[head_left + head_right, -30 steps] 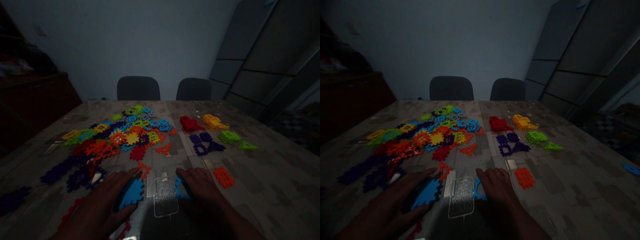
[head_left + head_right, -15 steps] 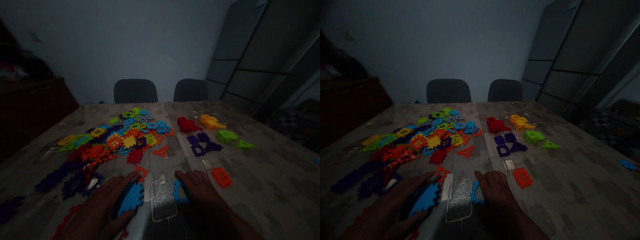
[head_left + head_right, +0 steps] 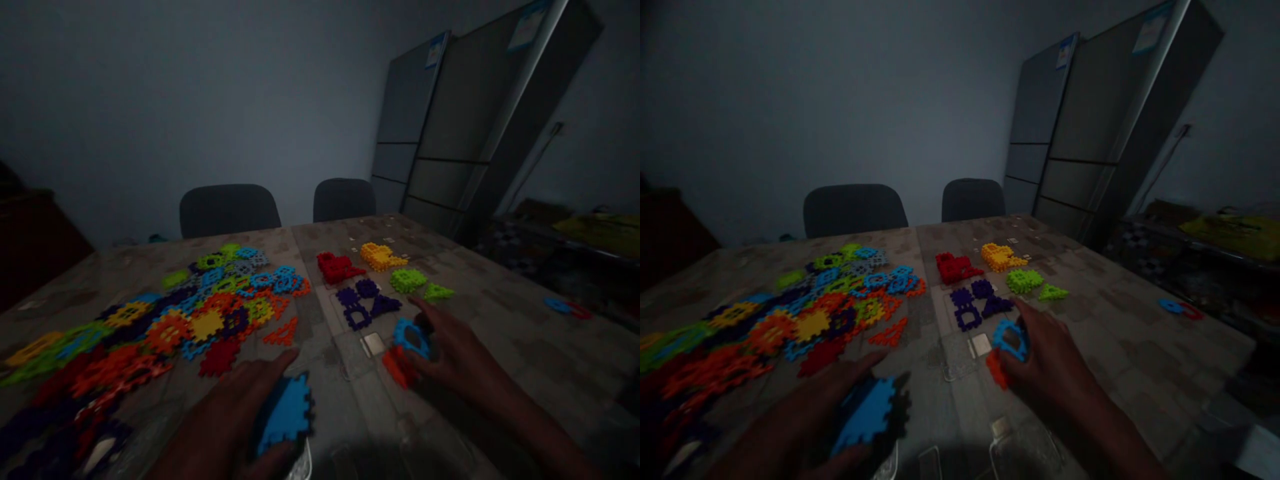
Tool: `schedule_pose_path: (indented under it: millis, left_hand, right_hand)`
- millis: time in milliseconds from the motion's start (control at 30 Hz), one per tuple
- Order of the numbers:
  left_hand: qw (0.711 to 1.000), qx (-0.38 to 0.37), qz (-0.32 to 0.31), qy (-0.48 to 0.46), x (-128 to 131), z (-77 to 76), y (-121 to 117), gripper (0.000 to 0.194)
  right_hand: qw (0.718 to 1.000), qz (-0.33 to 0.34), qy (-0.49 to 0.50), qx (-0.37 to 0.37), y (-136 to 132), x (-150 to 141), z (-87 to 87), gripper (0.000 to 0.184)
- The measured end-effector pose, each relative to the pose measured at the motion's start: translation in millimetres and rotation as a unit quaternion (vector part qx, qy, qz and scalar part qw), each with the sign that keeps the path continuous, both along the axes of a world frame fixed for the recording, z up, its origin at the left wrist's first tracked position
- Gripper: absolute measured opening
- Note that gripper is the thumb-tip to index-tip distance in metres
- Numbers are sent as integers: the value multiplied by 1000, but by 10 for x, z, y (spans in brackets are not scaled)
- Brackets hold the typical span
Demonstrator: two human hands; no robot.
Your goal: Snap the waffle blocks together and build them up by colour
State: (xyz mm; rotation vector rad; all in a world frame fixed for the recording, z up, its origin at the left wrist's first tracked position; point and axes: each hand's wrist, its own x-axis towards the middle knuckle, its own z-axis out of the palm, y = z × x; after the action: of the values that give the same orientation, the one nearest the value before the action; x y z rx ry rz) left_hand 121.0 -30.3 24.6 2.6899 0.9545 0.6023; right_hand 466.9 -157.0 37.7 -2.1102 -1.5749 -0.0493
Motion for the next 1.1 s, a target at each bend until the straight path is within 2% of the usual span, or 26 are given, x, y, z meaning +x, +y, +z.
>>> schedule_pose_path:
  millis: [33,133,233,367,500,667,800,1100]
  left_hand:
    - [999,-22,-39,15,197,104,-21,72]
    - [992,-76,-96,36,872,355,-87,77]
    - [981,-103,-160,44,1597,452,-131,81]
    - [978,-78,-185,59,2452,364,-177,79]
    - [979,-61,-177,76,2995,173,-219,71]
    - [982,-51,-139,121,3226,44,-239,63]
    - [980,-41,-134,145,3236,67,-299,68]
    - [978,-45,-138,148,3293,76,-479,71]
  right_hand:
    - [1000,-26,2,-6,-29,205,-16,74]
    - [992,-117,-3,-40,-99,783,-104,80]
    - [982,-172,-10,-82,-129,1180,-201,79]
    - [974,-205,-15,-93,-105,1377,-335,80]
    - [974,-207,-11,-91,-95,1396,-482,77]
    - [982,-172,19,-70,-227,1457,-599,79]
    - [986,-151,51,-49,-313,1501,-641,80]
    - [989,-135,58,-33,-287,1468,-650,79]
